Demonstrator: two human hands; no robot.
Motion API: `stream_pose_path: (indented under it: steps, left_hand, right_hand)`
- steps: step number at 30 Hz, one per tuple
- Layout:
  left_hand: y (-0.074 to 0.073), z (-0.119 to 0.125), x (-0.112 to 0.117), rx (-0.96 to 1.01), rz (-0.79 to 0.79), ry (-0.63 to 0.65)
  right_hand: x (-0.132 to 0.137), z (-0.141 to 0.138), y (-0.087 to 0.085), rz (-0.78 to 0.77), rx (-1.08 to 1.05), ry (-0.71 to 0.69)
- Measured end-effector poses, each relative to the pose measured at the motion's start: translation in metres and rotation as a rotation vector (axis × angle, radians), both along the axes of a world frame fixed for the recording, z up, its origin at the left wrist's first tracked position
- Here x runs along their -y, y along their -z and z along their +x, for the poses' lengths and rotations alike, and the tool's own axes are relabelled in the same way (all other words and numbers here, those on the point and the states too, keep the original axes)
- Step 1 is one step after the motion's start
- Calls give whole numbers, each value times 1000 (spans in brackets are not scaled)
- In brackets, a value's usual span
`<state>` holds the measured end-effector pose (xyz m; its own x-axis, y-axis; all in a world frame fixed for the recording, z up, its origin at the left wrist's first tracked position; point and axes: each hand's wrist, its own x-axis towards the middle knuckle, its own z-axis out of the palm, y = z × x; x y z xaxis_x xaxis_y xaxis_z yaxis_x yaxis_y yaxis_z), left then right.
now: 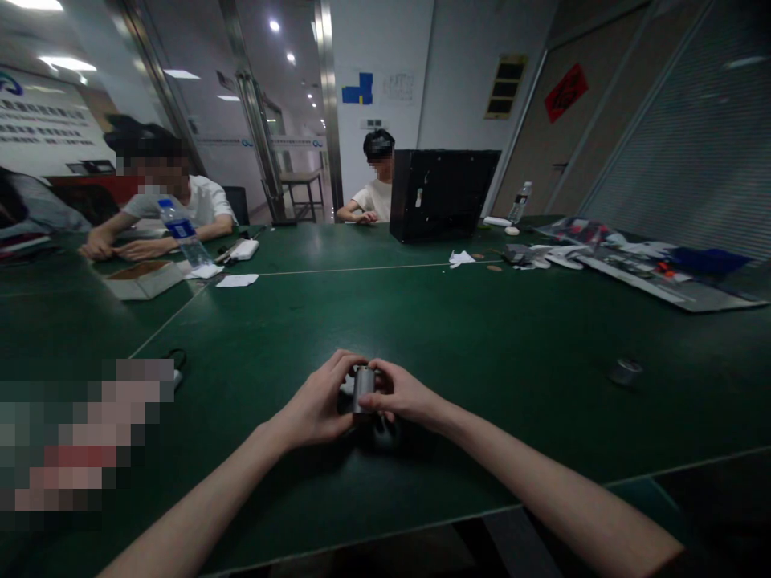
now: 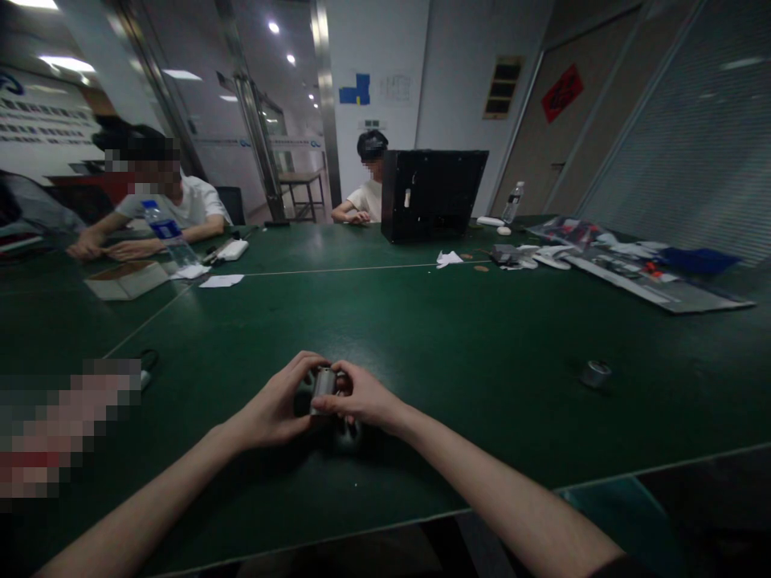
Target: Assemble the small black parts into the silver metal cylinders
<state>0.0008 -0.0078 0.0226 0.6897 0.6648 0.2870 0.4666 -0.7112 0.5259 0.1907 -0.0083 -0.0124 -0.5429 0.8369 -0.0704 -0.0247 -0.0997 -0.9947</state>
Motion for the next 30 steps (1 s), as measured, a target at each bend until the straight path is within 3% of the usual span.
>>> stream_pose_path:
  steps: [6,13,22,30]
  left_hand:
    - [1,1,1,8,-18,23]
    - [1,-1,-2,61,-64,-38]
    - [0,-1,-1,100,-241,-63]
    - [-2,-3,-2,84,-240,-58]
  right_hand:
    - [3,0,-2,-91,-40,-27]
    - [-1,3,-3,-129,-195,-115]
    - [1,3,-8,-223,-203,-83]
    - [3,2,-9,-234,-163,-14]
